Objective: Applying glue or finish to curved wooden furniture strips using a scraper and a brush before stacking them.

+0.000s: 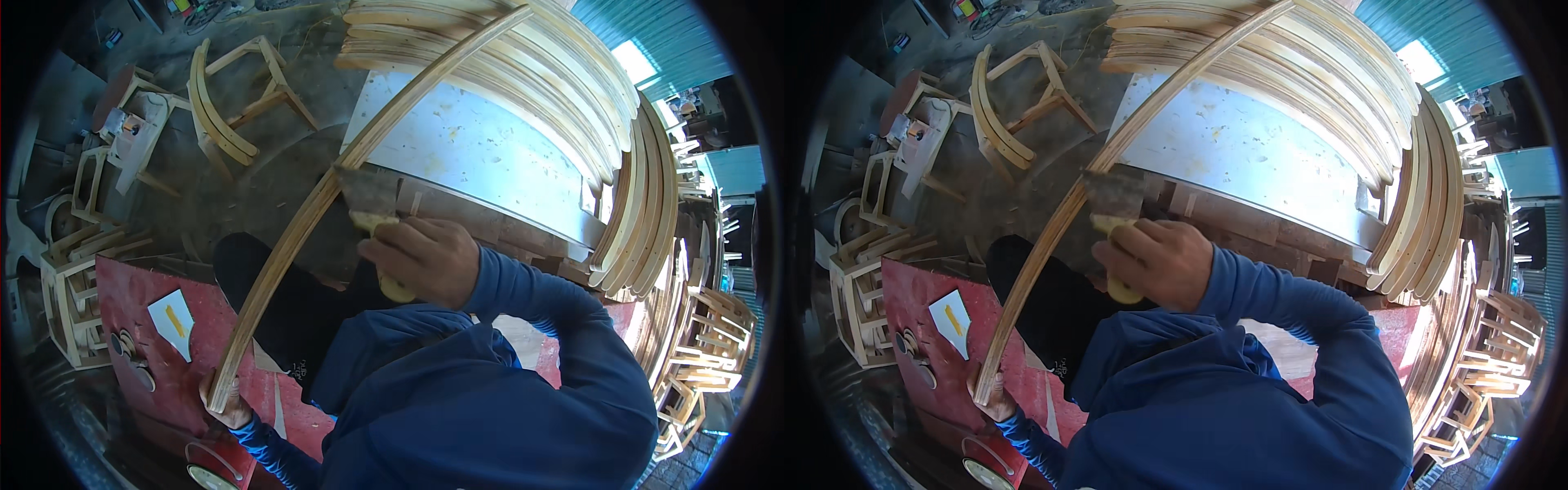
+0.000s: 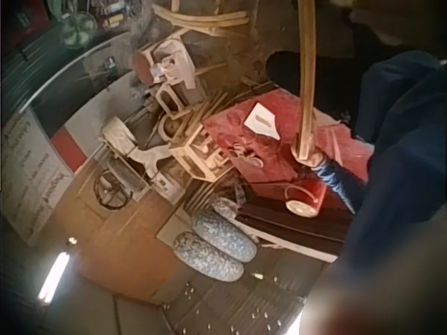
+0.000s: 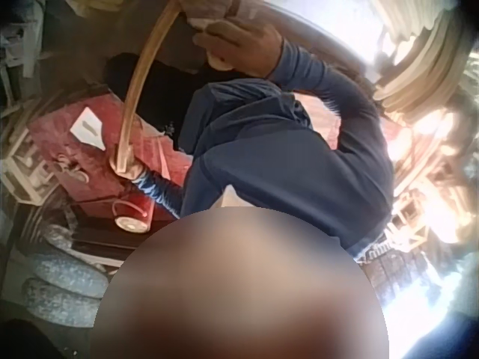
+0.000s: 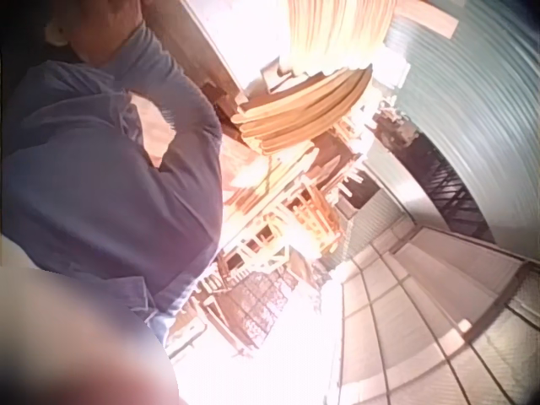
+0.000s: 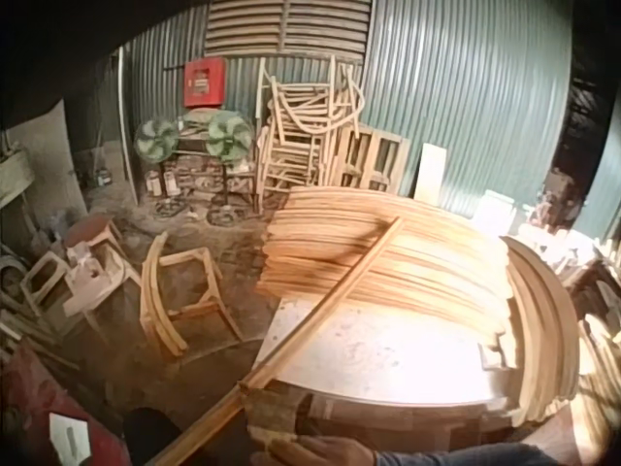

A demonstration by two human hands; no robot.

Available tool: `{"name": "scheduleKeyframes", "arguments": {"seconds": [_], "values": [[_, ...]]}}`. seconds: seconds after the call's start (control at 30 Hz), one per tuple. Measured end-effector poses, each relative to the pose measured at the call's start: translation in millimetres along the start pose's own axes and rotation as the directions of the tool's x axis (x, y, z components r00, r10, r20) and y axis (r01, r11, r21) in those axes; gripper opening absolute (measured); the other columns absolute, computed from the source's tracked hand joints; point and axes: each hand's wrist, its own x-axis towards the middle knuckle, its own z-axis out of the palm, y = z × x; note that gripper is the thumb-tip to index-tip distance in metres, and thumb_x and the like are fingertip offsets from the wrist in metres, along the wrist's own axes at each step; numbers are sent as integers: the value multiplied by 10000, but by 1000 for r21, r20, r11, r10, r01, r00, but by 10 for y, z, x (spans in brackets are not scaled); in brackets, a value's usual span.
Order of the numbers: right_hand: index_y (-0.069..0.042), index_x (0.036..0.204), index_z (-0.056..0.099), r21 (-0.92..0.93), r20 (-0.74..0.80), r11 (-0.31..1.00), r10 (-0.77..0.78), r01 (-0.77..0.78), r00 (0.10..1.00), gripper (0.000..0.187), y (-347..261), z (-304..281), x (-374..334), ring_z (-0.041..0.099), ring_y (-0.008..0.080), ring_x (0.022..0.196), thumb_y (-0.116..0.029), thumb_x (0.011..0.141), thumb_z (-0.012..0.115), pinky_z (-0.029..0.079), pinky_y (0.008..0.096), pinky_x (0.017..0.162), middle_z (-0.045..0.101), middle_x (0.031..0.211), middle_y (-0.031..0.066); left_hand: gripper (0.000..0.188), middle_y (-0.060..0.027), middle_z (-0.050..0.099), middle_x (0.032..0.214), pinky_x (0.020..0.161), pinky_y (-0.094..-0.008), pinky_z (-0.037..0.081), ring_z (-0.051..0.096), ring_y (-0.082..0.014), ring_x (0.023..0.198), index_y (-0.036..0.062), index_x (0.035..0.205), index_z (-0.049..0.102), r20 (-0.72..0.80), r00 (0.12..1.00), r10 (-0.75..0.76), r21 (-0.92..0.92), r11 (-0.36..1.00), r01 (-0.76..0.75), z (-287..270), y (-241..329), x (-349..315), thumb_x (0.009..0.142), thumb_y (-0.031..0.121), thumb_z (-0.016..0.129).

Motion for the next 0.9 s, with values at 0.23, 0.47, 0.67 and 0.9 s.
{"name": "scheduleKeyframes", "arguments": {"seconds": [0.23,0.47,0.67,0.9], "values": [[4,1192,660,740,150,424,652,-522,743,265,831,-236,-14,728,207,790,-84,941,669,586,309,709,711,1007,136,572,-170,680,990,828,-335,538,664,-213,842,-59,1220,581,20,992,123,67,990,-124,-127,-130,-39,840,302,811],[40,1186,655,927,4,159,901,-339,433,309,2462,-881,-488,727,231,723,-131,936,720,650,327,674,713,985,153,690,-380,607,1159,813,-527,629,677,-474,950,-111,1342,467,-69,998,-1,-338,941,-23,-188,-936,-144,952,428,652],[41,1161,672,809,-337,470,863,-354,376,285,3090,-1753,-672,732,245,736,-130,938,716,656,350,686,728,964,167,556,-392,579,1209,852,-572,613,660,-512,979,-80,1359,473,-42,996,-75,-415,909,51,-219,-1097,-123,979,310,585],[27,1149,661,29,-712,914,303,-405,633,203,2776,-1568,-552,719,229,838,-77,975,652,590,309,768,712,1016,137,555,-375,584,1210,863,-567,605,656,-500,990,-69,1352,482,-66,992,-107,-426,902,69,-321,-1055,-178,967,312,602]]}}
